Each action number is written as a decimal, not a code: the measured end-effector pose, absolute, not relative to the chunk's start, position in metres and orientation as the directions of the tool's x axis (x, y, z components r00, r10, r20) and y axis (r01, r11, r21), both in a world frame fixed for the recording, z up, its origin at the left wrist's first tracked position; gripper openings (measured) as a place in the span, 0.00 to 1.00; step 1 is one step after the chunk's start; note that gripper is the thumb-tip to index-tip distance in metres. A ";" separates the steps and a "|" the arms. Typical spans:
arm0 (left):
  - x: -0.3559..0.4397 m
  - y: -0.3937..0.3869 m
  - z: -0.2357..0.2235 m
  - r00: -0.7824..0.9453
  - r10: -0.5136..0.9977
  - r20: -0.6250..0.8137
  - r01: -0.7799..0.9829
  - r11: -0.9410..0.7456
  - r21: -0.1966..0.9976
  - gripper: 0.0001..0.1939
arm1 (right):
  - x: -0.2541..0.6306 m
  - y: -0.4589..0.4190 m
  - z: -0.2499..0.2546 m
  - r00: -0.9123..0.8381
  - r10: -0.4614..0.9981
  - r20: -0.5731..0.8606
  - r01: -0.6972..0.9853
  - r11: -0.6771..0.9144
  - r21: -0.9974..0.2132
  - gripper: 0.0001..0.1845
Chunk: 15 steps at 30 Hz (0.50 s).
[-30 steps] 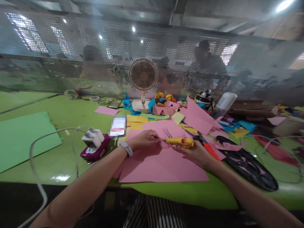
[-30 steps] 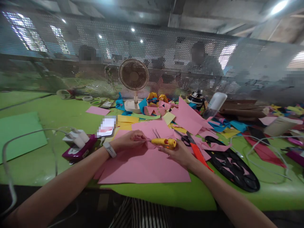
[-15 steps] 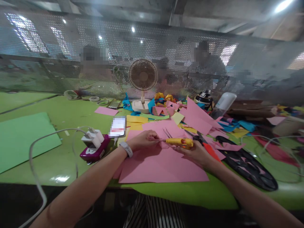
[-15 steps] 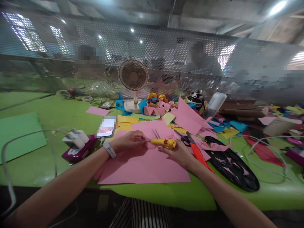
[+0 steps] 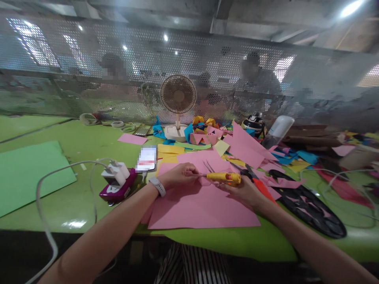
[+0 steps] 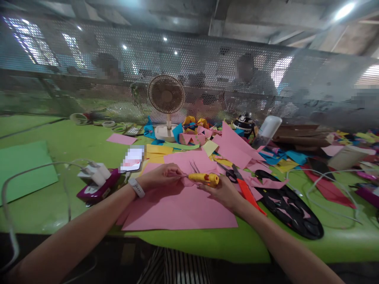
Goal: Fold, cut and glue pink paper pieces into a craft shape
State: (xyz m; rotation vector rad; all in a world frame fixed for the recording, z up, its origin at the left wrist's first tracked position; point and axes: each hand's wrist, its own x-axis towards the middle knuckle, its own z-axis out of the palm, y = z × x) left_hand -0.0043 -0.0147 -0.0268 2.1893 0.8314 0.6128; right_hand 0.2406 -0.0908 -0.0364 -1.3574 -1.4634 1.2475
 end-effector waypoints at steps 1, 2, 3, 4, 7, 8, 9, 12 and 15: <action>-0.004 -0.015 -0.027 0.681 0.712 0.173 0.374 -0.541 0.754 0.11 | 0.241 -0.091 -0.036 -0.141 0.987 -0.080 0.230 -0.046 -0.972 0.23; -0.004 -0.015 -0.026 0.680 0.713 0.173 0.370 -0.537 0.758 0.11 | 0.241 -0.091 -0.036 -0.144 0.986 -0.080 0.226 -0.045 -0.973 0.23; -0.004 -0.015 -0.026 0.679 0.713 0.173 0.367 -0.534 0.762 0.11 | 0.241 -0.091 -0.036 -0.147 0.986 -0.079 0.225 -0.044 -0.973 0.23; -0.004 -0.016 -0.026 0.679 0.713 0.172 0.363 -0.531 0.766 0.11 | 0.241 -0.091 -0.035 -0.151 0.985 -0.078 0.229 -0.042 -0.973 0.23; -0.004 -0.016 -0.024 0.684 0.709 0.172 0.356 -0.531 0.769 0.12 | 0.241 -0.091 -0.034 -0.155 0.985 -0.074 0.242 -0.035 -0.970 0.24; -0.004 -0.016 -0.024 0.686 0.707 0.171 0.361 -0.535 0.764 0.12 | 0.241 -0.092 -0.034 -0.156 0.985 -0.075 0.245 -0.035 -0.969 0.24; -0.004 -0.016 -0.024 0.687 0.707 0.171 0.368 -0.541 0.757 0.12 | 0.240 -0.092 -0.034 -0.157 0.985 -0.077 0.247 -0.036 -0.968 0.24; -0.005 -0.015 -0.025 0.682 0.711 0.171 0.387 -0.548 0.742 0.13 | 0.240 -0.093 -0.035 -0.162 0.984 -0.071 0.263 -0.026 -0.964 0.25; -0.005 -0.015 -0.026 0.682 0.709 0.179 0.371 -0.547 0.750 0.13 | 0.242 -0.094 -0.036 -0.168 0.985 0.039 0.357 0.098 -0.929 0.22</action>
